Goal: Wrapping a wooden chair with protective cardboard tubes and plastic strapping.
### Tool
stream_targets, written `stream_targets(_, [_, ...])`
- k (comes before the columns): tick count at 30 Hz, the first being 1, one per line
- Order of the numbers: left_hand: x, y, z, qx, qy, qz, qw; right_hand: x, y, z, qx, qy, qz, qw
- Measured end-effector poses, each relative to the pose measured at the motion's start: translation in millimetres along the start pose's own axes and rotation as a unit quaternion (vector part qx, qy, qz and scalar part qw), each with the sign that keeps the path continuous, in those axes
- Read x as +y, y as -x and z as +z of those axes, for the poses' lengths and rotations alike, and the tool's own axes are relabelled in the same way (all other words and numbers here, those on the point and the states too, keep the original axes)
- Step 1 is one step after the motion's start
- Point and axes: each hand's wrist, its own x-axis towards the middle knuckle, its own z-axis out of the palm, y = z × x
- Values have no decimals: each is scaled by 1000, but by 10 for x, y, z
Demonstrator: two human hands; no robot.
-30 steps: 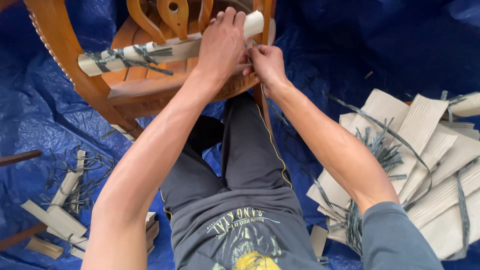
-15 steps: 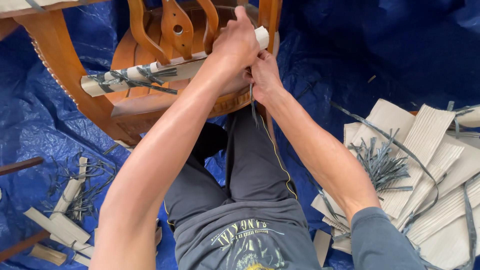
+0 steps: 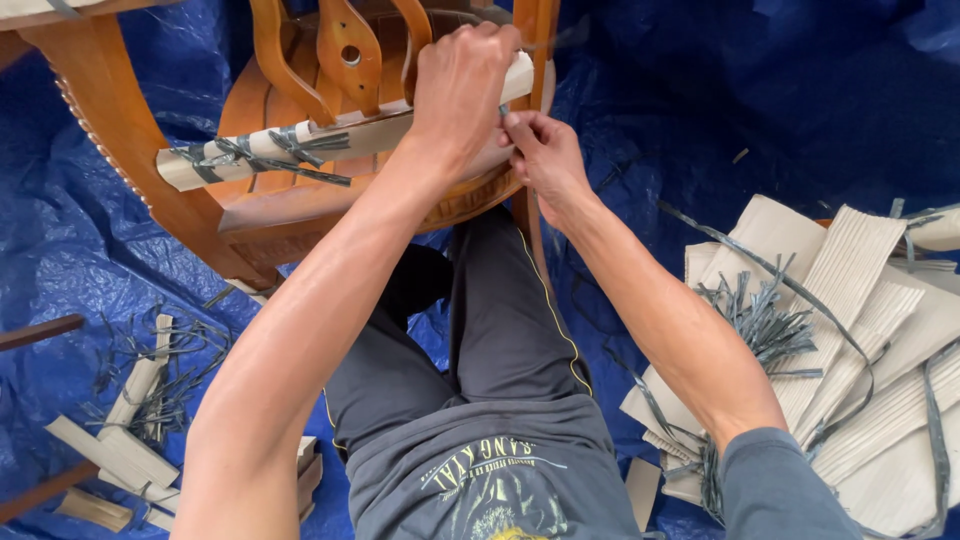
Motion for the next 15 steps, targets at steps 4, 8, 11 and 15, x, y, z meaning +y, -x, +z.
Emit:
stream_targets(4, [9,40,-237,36,79,35,996,-151,195,-48,-3,-5,-41,999])
stream_targets(8, [-16,95,-310,51,122,24,991,-387,97,-13,14,56,-96,994])
stream_targets(11, [-38,171,-345,35,162,23,986,-609,-66,11,23,160,-171,972])
stream_targets(15, [-39,230,-405,9,108,119,987,-876,-395,65,-31,263,-241,934])
